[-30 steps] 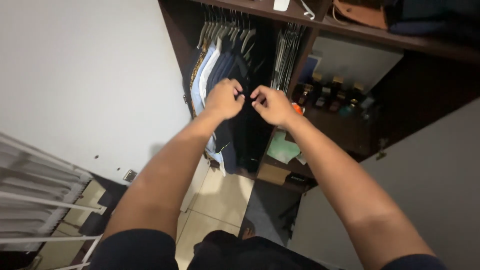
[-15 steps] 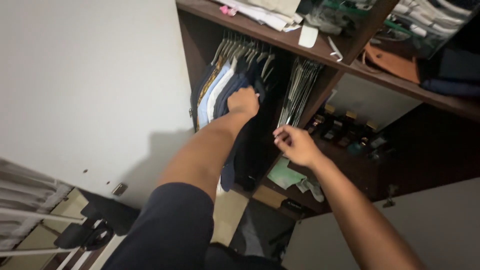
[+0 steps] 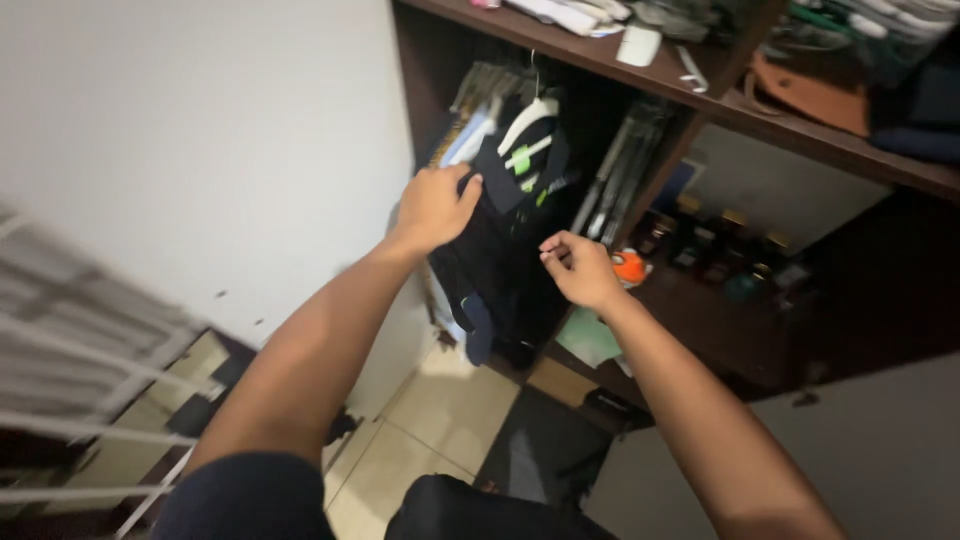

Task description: Selecting several polo shirts from a wardrobe and laying them out on a bed for inspection.

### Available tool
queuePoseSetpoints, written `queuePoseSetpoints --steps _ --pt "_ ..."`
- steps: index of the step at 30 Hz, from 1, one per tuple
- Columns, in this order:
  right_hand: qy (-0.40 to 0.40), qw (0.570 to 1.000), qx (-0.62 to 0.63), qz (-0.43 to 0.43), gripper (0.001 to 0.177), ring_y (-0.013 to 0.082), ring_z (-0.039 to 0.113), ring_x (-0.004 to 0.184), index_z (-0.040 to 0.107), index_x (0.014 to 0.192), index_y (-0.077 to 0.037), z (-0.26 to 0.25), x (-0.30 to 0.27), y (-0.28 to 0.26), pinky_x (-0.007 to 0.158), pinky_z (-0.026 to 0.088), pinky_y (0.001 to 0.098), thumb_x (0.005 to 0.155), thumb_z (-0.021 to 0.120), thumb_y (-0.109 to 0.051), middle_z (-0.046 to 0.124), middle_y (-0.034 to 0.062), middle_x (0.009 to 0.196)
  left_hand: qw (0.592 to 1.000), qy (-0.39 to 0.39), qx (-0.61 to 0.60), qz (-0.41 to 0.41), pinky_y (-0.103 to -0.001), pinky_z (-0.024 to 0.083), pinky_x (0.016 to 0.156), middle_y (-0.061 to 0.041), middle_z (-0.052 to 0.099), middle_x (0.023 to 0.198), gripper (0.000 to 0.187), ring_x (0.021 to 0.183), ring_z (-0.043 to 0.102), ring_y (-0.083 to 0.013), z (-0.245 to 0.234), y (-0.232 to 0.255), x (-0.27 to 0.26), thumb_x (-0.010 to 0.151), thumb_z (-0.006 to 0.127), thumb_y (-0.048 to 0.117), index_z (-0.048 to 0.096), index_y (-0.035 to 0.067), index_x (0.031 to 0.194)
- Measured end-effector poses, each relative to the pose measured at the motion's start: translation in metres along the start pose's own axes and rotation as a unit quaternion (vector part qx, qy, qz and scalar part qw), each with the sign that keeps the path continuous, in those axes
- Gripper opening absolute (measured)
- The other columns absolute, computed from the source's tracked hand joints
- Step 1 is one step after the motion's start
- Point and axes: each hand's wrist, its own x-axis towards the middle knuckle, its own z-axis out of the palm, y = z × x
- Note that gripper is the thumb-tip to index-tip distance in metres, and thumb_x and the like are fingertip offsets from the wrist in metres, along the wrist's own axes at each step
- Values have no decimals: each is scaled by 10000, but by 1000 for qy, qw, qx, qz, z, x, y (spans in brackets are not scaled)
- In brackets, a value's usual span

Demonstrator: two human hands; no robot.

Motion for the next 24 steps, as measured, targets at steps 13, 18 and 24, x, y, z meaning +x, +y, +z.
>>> queuePoseSetpoints --steps 13,18,24 --pt "161 950 206 -171 285 70 541 685 656 1009 -23 158 -63 -251 630 477 223 850 871 -122 612 1 813 998 28 17 -54 -445 473 586 -253 567 709 299 592 562 -421 -292 -13 -186 968 638 276 640 1 850" --pt "223 916 276 -186 330 62 521 657 590 911 -28 189 -84 -348 631 477 217 835 902 -106 613 -5 783 987 78 98 103 -415 484 634 -228 630 801 271 707 637 -363 -386 -3 -239 1018 682 249 691 -11 940" --pt "172 863 423 -218 298 36 546 663 561 968 -34 209 -98 -418 597 460 190 893 847 -69 625 8 855 982 109 136 76 -405 476 636 -160 632 733 252 675 640 -285 -458 19 -282 1045 674 238 711 2 966"
